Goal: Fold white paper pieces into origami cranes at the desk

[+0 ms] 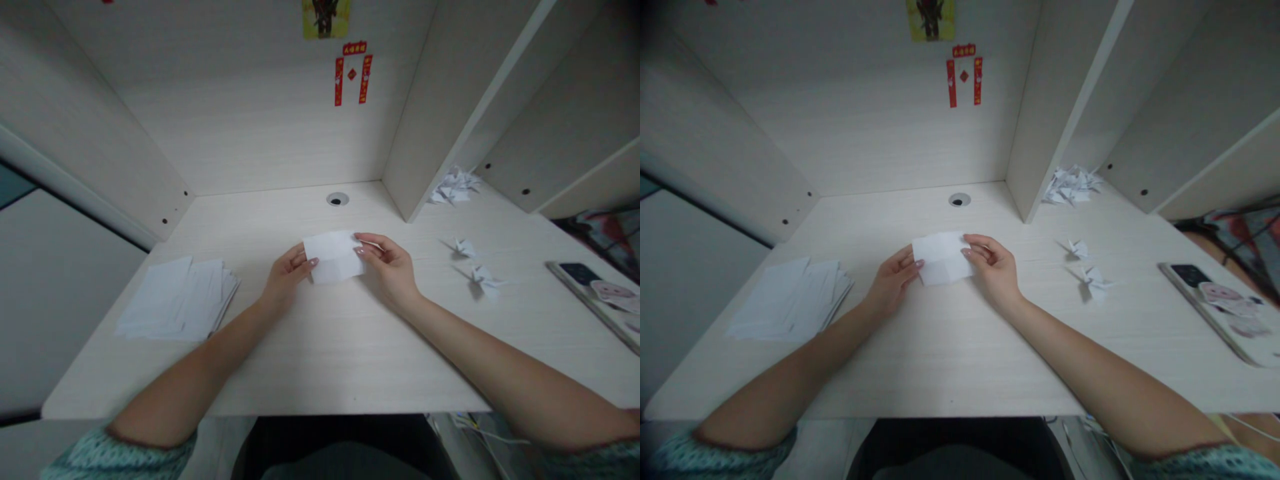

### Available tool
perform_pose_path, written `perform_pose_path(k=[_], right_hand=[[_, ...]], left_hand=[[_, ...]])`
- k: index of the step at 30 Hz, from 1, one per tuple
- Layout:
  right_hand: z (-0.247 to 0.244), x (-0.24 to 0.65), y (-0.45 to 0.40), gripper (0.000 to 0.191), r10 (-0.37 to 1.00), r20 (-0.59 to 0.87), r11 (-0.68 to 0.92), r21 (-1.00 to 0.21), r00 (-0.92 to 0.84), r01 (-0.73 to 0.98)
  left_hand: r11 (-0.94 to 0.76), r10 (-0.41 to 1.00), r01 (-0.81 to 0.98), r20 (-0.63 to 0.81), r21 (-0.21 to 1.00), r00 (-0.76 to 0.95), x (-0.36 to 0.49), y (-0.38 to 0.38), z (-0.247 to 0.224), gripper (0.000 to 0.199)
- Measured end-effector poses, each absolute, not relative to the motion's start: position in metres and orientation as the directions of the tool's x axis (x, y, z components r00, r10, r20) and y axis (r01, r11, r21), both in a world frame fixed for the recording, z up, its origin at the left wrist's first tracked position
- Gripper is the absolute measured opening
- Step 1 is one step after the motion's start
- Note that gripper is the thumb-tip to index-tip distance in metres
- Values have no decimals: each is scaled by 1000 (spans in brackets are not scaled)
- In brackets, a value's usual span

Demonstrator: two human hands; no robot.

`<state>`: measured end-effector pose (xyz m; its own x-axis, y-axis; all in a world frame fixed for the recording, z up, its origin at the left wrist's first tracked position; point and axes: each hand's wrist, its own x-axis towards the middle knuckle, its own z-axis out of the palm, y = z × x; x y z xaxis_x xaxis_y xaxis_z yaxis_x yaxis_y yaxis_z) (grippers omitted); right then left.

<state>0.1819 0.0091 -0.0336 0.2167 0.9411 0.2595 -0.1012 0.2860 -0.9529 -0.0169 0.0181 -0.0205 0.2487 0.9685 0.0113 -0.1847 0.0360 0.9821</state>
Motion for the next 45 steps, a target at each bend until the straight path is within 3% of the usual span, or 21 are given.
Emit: perform_pose_path(k=[2,5,8,11,21,27,34,45], right_hand=[[-36,183,11,28,950,217,246,-963,224,-113],[-38,183,12,27,946,220,252,-961,239,-114],[-37,182,10,27,948,216,246,-963,234,-111],[-32,180,7,30,960,202,226,-967,192,-114],[-27,176,5,46,971,232,238,-964,60,-121],[-29,173,1,63,986,140,120,-972,-86,-201],[-27,169,-3,48,988,105,81,-977,-116,-198],[-28,163,-9,45,989,58,19,-961,-137,-274]], left_hand=[[39,956,-144,5,989,294,-16,16,-21,55],[21,956,-96,8,995,292,-15,12,-23,75],[-6,972,-69,22,998,233,-15,11,-23,93],[-62,985,-57,70,996,156,-16,12,-22,97],[-82,992,-29,84,996,97,-18,15,-22,56],[-86,989,12,84,996,120,-17,15,-21,44],[-110,989,127,96,986,113,-15,11,-22,43],[-157,987,300,163,941,5,-15,4,-18,30]])
